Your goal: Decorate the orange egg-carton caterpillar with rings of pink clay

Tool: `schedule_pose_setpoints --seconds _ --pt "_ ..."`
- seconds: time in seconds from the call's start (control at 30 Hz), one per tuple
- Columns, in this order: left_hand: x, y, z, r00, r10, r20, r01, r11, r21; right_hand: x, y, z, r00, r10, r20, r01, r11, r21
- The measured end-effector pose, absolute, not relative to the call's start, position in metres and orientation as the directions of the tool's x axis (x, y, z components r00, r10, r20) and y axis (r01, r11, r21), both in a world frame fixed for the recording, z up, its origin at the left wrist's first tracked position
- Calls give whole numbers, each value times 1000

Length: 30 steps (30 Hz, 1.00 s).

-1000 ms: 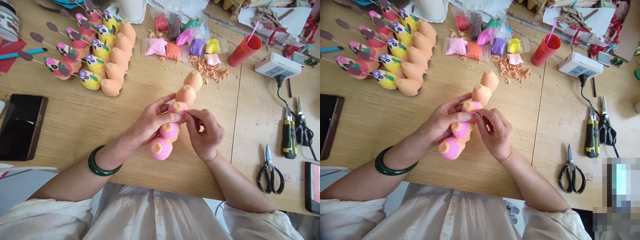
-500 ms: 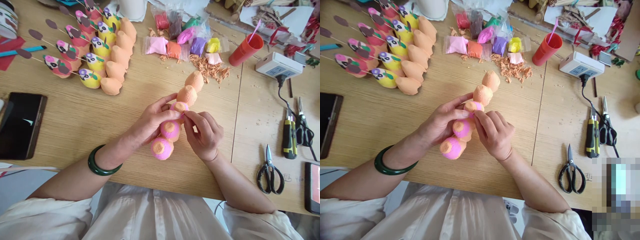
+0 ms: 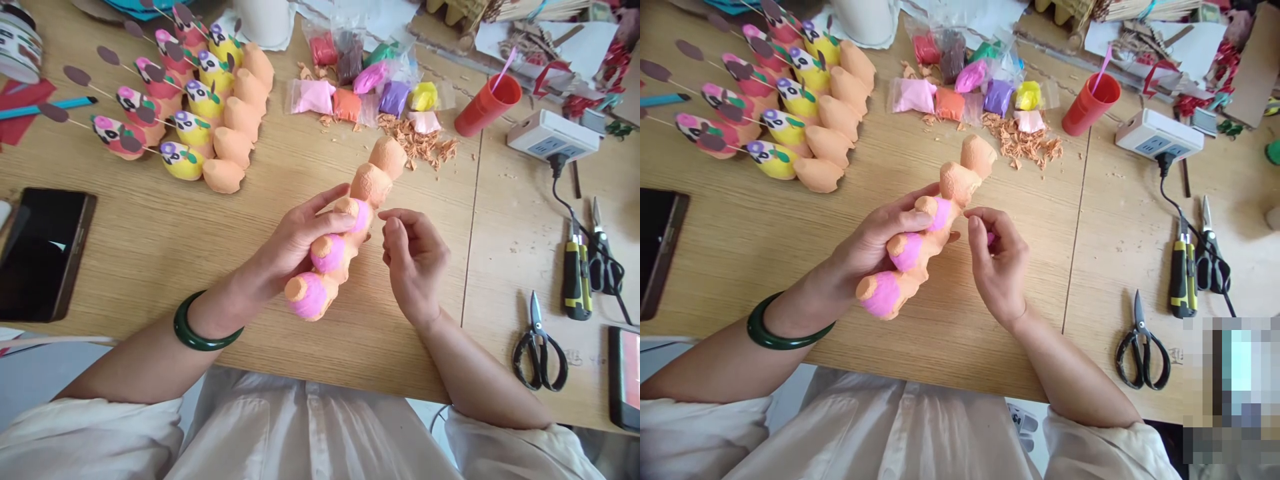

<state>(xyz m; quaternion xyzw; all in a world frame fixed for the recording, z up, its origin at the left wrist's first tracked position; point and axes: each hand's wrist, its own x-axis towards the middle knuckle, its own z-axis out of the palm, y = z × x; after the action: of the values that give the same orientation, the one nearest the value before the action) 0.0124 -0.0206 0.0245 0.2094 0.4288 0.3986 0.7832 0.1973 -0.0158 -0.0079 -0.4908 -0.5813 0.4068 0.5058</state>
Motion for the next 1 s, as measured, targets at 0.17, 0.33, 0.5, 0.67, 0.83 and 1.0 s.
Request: schedule_pose_setpoints --seconds 0.17,0.33,0.5,0.67,0.83,1.0 --pt "11 -14 19 405 808 -427 -479 586 654 198 -5 1 -320 868 -380 -210 -456 -865" --pt "8 -9 11 395 838 -375 -395 524 754 197 -2 1 -396 805 -442 -302 -569 -765" --pt "-1 -6 9 369 856 -362 -351 489 799 195 -2 3 -376 814 -444 -307 -561 -769" --pt "-4 -6 5 183 934 -306 -261 346 901 195 -3 5 -363 821 -440 -323 -554 -767" --pt "-4 -8 7 268 905 -332 -287 404 869 195 -4 4 -367 822 -436 -325 -552 -768" --pt "-2 -9 12 258 921 -292 -260 357 897 196 -5 4 -403 818 -410 -311 -544 -780"
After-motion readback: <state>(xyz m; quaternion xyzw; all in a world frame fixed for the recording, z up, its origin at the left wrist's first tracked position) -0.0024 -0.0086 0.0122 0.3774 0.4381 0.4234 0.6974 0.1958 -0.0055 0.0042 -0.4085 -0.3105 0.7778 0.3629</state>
